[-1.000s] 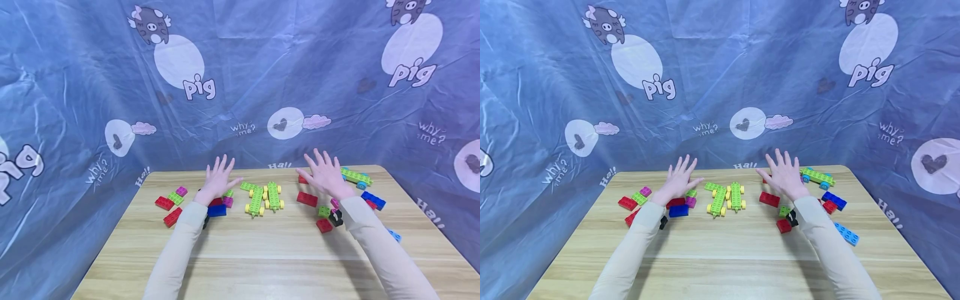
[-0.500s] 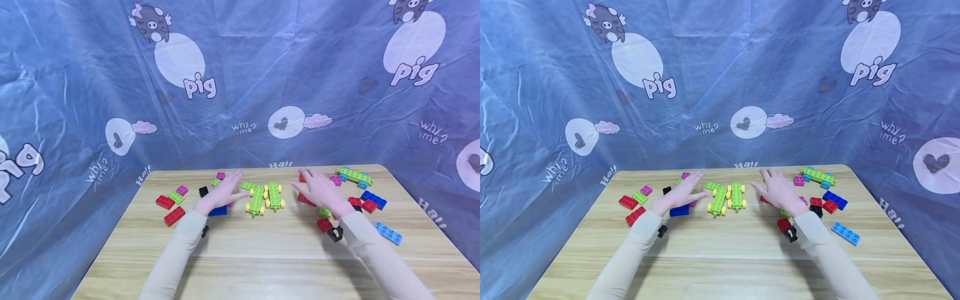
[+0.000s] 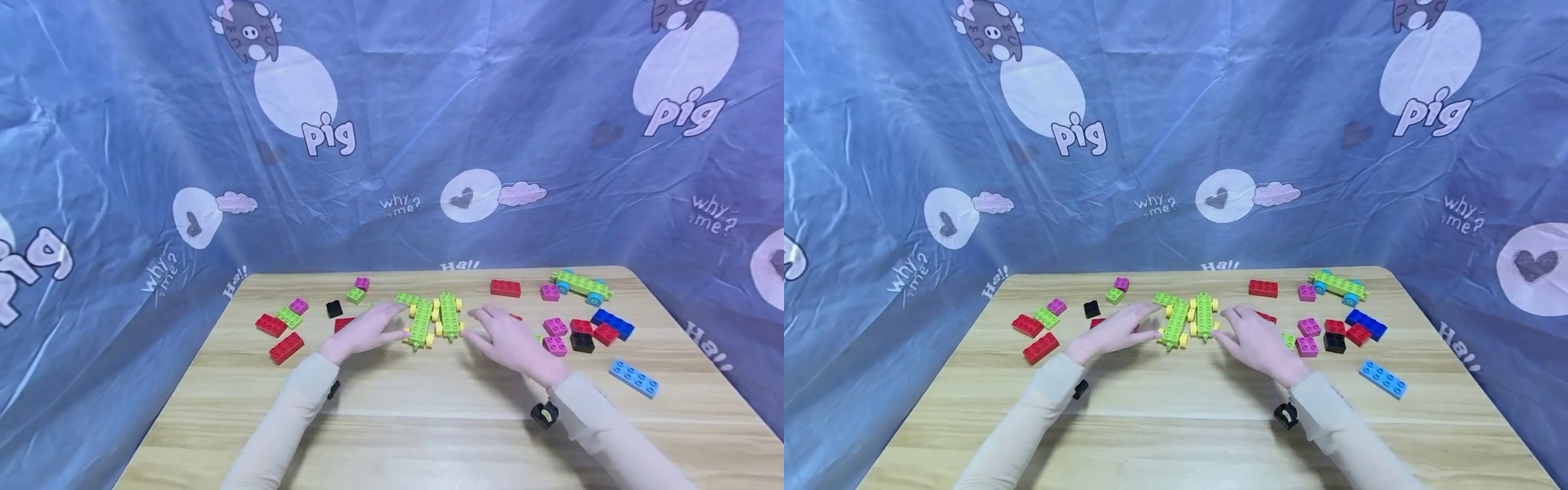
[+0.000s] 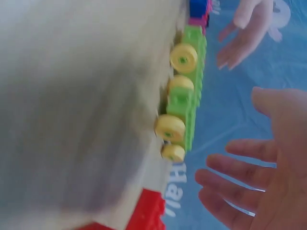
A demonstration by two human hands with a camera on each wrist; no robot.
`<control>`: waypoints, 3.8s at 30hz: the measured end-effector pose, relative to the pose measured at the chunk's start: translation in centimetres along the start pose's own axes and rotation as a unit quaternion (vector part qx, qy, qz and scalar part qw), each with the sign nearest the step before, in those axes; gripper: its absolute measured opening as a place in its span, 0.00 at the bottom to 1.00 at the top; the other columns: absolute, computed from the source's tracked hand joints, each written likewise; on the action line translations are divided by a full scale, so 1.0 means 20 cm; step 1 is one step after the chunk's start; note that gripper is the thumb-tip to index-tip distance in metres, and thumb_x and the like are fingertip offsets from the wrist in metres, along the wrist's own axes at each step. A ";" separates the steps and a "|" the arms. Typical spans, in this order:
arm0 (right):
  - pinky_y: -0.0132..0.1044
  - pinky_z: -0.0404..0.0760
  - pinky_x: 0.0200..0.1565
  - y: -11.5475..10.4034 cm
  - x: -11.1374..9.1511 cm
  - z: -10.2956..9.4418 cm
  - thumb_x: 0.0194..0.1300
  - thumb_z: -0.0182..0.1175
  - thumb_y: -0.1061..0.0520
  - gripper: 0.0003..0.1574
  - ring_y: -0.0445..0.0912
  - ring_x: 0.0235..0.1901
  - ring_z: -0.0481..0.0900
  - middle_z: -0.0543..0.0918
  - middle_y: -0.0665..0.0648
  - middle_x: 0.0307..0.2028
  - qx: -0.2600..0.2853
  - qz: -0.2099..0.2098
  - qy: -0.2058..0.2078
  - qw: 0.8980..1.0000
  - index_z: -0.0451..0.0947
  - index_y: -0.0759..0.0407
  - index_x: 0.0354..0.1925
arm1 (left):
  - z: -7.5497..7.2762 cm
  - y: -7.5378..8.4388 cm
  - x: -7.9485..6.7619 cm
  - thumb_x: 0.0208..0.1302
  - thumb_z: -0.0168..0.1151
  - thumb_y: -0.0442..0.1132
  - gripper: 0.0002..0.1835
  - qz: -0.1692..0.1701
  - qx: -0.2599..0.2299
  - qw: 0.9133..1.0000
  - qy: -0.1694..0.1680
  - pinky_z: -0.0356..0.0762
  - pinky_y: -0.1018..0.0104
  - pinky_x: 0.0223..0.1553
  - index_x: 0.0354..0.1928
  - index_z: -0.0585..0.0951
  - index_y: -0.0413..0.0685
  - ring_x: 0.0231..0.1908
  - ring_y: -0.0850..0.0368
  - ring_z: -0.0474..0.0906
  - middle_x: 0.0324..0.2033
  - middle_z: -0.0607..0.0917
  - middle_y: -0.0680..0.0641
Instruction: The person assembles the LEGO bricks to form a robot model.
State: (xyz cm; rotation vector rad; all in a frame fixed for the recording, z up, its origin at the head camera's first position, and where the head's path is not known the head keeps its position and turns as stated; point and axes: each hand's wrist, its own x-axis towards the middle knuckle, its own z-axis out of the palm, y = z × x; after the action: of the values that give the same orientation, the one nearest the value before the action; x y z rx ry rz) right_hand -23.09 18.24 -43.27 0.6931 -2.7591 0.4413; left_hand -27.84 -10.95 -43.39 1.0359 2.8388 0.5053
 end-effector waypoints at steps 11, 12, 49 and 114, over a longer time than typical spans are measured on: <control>0.38 0.83 0.38 -0.10 -0.08 0.09 0.63 0.58 0.43 0.22 0.45 0.37 0.81 0.83 0.55 0.38 0.038 -0.034 -0.024 0.998 0.78 0.58 0.47 | 0.06 0.03 -0.01 0.66 0.56 0.46 0.25 0.054 0.077 0.995 0.024 0.70 0.60 0.63 0.60 0.72 0.41 0.58 0.51 0.73 0.56 0.78 0.44; 0.38 0.83 0.39 -0.11 -0.08 0.09 0.63 0.58 0.44 0.22 0.45 0.37 0.82 0.83 0.55 0.38 0.043 -0.039 -0.025 0.998 0.78 0.58 0.47 | 0.06 0.03 -0.01 0.66 0.57 0.46 0.23 0.058 0.084 0.994 0.029 0.72 0.60 0.61 0.59 0.74 0.41 0.57 0.52 0.74 0.54 0.79 0.44; 0.32 0.82 0.39 -0.21 -0.07 0.16 0.61 0.60 0.44 0.32 0.39 0.36 0.80 0.82 0.52 0.44 0.030 -0.071 -0.076 0.994 0.70 0.55 0.61 | 0.15 0.08 -0.06 0.60 0.63 0.47 0.09 0.098 0.092 0.990 0.034 0.77 0.72 0.41 0.40 0.80 0.54 0.38 0.64 0.77 0.36 0.84 0.57; 0.36 0.82 0.48 -0.21 -0.10 0.14 0.62 0.60 0.49 0.19 0.39 0.44 0.80 0.82 0.48 0.46 0.061 -0.134 -0.085 0.986 0.76 0.51 0.51 | 0.13 0.09 -0.12 0.51 0.62 0.64 0.45 0.046 0.088 0.995 -0.007 0.65 0.61 0.67 0.64 0.67 0.39 0.61 0.53 0.68 0.59 0.74 0.45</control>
State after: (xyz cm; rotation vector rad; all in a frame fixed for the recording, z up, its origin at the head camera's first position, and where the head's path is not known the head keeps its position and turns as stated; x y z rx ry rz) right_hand -19.71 14.54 -45.46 1.1635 -2.7530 0.5163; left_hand -24.49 -10.52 -45.38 1.1981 2.8761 0.2580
